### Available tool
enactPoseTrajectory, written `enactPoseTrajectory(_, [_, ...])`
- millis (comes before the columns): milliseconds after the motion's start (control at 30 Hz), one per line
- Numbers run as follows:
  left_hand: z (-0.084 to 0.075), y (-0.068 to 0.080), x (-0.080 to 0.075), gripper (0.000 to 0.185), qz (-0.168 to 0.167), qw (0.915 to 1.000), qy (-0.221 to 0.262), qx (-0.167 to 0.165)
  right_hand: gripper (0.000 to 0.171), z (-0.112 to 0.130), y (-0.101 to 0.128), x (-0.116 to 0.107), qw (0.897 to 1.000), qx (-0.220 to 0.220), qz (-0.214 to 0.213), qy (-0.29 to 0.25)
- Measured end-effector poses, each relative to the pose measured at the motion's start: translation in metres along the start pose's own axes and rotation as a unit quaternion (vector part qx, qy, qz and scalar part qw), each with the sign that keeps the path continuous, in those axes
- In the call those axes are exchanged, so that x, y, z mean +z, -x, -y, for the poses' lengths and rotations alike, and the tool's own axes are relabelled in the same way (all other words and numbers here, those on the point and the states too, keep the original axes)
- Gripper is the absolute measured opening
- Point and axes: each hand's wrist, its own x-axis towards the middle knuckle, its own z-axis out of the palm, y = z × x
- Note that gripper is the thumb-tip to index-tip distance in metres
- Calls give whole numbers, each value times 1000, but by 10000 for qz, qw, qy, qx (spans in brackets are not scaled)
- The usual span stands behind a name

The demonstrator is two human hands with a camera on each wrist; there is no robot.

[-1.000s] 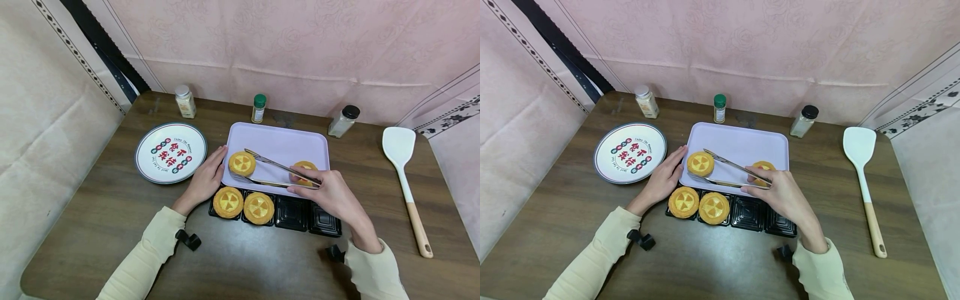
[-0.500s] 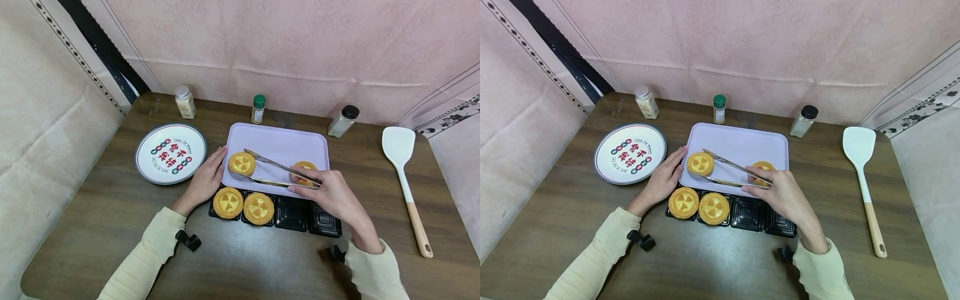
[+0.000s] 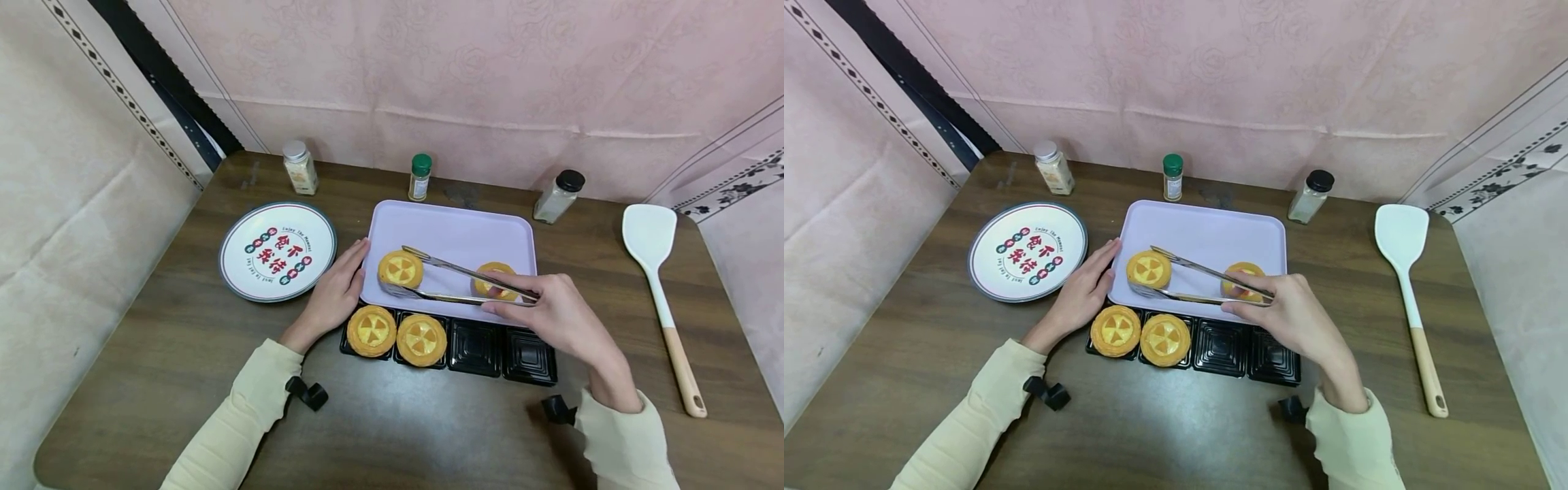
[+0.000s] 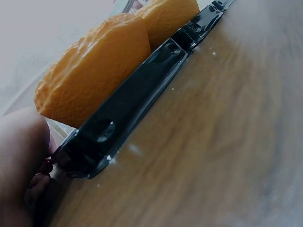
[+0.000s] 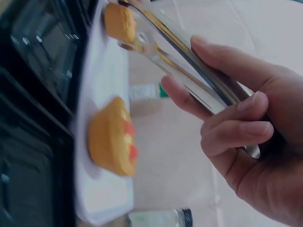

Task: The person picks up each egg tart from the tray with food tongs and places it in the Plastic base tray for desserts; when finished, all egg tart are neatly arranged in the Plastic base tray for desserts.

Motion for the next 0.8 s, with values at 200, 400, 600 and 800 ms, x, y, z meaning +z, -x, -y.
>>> enactPoseTrajectory(200, [-1, -1, -1, 50, 37, 10000, 13, -17, 45, -3, 21, -32, 9992, 64, -393, -5])
enactPoseTrajectory(400, [-1, 2, -2, 51, -7, 9999, 26, -96, 51, -5, 53, -59, 9985, 303, -328, -320])
enactPoseTrajectory(600, [0, 2, -2, 50, 10, 9999, 63, -79, 52, -16, 93, -73, 9989, 334, -313, -98])
enactPoseTrajectory(800, [-2, 0, -1, 50, 13, 10000, 83, -43, 57, -34, 122, -72, 9996, 20, -260, -59])
